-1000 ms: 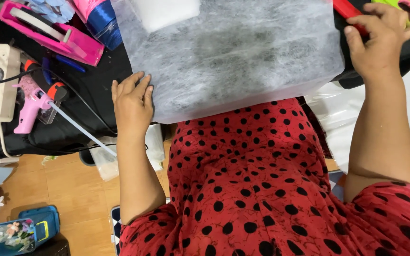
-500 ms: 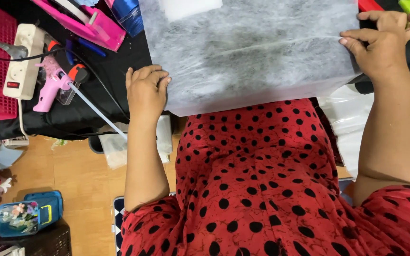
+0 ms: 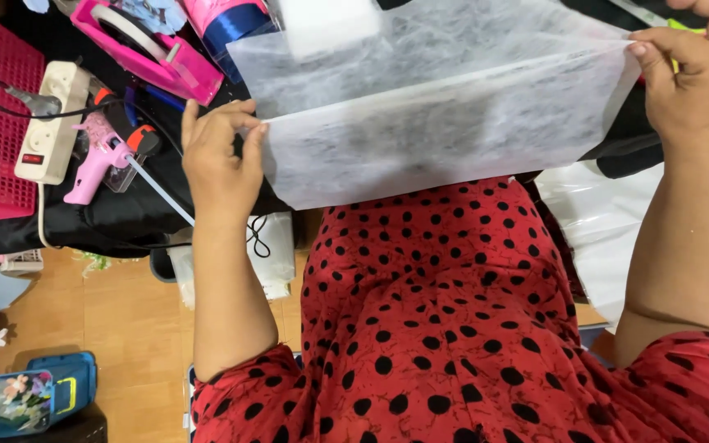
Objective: The person unfolds a large sheet of translucent white paper on a black table and smooths it out. They use a red utility knife to cut the paper into smaller rectangular pieces, stacking the cut sections as they work.
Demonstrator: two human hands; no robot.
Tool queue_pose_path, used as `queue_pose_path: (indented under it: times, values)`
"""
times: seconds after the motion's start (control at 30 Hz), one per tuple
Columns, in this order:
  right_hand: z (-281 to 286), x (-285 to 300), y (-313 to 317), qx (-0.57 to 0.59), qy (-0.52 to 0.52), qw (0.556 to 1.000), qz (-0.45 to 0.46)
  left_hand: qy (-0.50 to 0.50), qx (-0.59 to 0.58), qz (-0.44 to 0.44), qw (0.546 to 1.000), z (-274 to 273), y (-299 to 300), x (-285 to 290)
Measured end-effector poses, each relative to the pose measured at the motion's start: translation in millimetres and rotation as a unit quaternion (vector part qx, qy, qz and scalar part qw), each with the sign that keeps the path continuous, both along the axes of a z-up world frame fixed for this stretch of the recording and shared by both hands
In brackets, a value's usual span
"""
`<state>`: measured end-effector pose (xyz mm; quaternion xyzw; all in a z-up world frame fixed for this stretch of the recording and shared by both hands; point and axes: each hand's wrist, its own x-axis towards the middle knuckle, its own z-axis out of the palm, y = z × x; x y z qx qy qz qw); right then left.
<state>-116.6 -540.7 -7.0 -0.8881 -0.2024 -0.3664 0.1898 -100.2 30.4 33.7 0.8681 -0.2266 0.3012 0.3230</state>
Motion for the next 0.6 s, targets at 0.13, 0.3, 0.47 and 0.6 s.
queue_pose_path:
  times: [0.13,0.3,0.47,0.6]
  values:
    - [21.7,-4.1,14.0,0.006,-0.049,0.997,0.056,-0.048,-0.023,0.005,0.999,14.1,3.9,-11.6]
    - [16.6,-0.2,7.5,-0.007,-0.065,0.997,0.035,-0.081,-0.039,0.009,0.996,35.8,10.3,-30.3]
    - [18.9,19.4,21.8,-0.058,0.001,0.998,0.003,-0.107,-0.015,0.035,0.994,37.9,20.3,-31.5]
    - [-2.5,39.8,4.5,-0.030,0.147,0.985,-0.083,-0.110,-0.017,0.053,0.992,32.1,29.7,-35.3]
